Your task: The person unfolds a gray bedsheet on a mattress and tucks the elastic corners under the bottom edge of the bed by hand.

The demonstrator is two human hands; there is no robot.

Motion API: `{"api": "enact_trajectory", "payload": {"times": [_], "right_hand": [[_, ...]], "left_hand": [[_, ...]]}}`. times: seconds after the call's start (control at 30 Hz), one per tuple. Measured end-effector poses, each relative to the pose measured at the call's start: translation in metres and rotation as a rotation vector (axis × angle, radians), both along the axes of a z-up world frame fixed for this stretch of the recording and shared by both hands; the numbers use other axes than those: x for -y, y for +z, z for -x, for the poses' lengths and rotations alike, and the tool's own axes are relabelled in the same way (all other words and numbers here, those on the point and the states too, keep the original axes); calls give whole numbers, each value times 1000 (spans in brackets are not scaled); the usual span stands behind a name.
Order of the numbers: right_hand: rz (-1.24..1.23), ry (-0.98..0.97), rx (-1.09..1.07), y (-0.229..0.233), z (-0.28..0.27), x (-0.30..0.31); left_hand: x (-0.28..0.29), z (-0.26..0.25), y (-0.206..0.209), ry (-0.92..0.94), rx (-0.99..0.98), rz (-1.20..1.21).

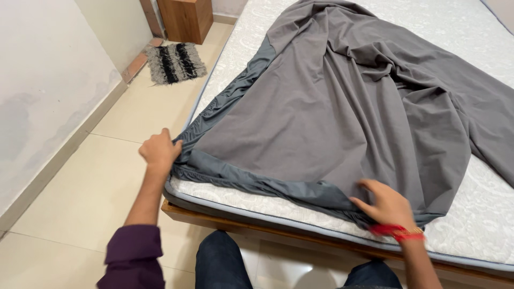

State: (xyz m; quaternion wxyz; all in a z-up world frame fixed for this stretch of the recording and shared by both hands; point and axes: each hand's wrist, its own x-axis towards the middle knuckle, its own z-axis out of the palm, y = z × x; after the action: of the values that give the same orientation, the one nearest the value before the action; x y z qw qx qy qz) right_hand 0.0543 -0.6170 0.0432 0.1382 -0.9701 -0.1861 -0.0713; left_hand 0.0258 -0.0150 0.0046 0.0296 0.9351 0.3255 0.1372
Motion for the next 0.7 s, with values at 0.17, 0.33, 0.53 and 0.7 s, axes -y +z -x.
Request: {"api": "enact_trajectory", "payload": {"times": [0.17, 0.33, 0.53, 0.7], "right_hand": [[64, 185, -242, -14, -29, -66], [115, 6, -248, -45, -36, -72], [24, 41, -258, -63, -52, -59], [15, 16, -318, -56, -57, -63]], "left_hand": [[2, -46, -25, -26, -11, -61], [-51, -76, -75, -32, 174, -3], [-172, 14, -128, 412, -64, 454], [-126, 33, -110, -93, 283, 626]]}}
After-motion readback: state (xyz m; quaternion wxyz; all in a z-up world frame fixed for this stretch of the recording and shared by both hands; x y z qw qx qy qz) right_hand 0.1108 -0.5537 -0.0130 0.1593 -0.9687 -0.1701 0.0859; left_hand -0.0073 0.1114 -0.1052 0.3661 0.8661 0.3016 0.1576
